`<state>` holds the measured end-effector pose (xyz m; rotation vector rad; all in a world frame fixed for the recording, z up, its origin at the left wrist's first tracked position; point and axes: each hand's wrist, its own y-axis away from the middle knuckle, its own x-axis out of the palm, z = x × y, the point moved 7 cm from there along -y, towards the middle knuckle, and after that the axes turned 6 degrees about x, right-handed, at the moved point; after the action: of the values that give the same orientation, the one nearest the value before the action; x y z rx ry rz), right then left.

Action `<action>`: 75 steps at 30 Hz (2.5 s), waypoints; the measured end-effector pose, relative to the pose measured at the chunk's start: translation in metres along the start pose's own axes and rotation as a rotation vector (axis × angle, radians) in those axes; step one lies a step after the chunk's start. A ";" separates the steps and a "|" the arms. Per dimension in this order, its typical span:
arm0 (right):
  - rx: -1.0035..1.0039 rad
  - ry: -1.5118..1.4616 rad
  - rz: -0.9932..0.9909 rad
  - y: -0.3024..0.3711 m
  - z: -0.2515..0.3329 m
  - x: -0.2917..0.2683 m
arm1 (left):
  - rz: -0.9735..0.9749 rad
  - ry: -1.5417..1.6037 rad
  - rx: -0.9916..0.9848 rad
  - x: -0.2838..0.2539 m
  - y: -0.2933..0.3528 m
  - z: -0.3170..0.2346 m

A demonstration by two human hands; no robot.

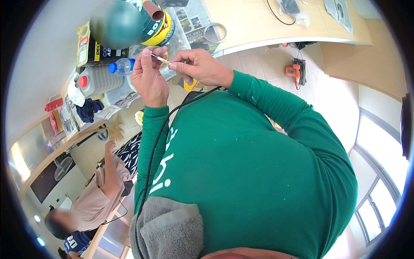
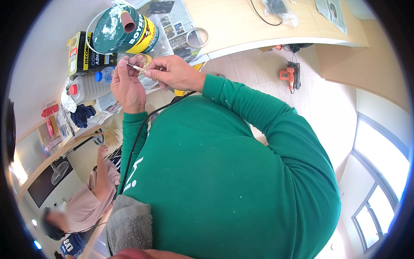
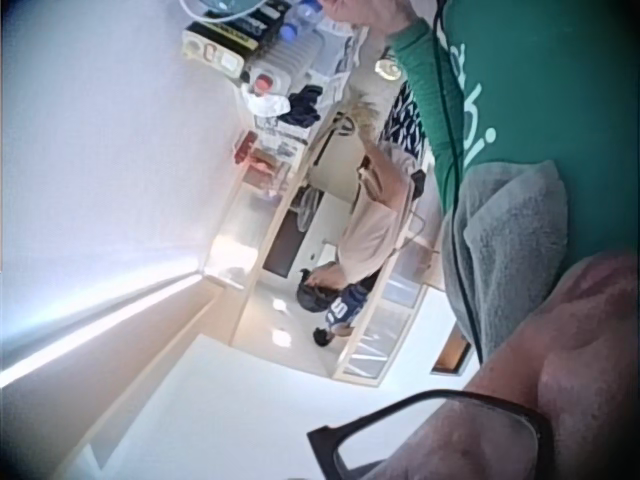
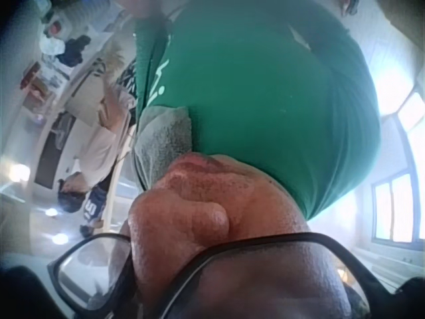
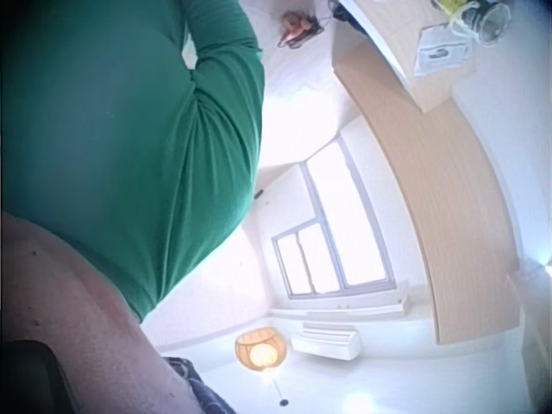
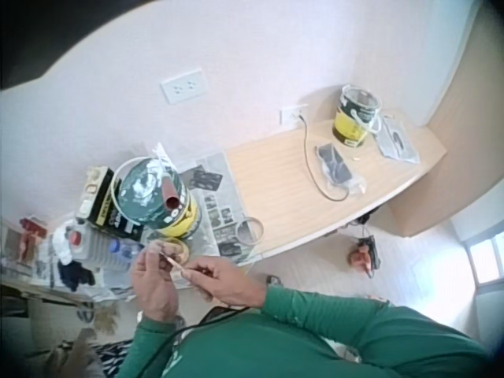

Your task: The person handles a small stick, then picks up a small container and walks to a cabinet. They open the cabinet, retrieve a paint bucket, and pour some of its contents into the small container.

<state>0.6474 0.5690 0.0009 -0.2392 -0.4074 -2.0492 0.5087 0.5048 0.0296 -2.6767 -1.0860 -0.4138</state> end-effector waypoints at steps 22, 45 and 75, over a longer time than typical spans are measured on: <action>-0.110 0.231 -0.348 0.011 -0.002 -0.013 | -0.076 -0.044 -0.022 -0.004 0.008 0.005; -0.156 0.479 -0.418 0.016 0.010 -0.025 | -0.097 0.031 -0.154 -0.017 0.012 0.022; -0.137 0.497 -0.350 0.017 0.001 -0.029 | -0.064 0.294 -0.370 -0.031 0.012 0.040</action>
<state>0.6760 0.5854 -0.0046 0.2789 0.0026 -2.3858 0.5028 0.4890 -0.0196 -2.7625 -1.0937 -1.0770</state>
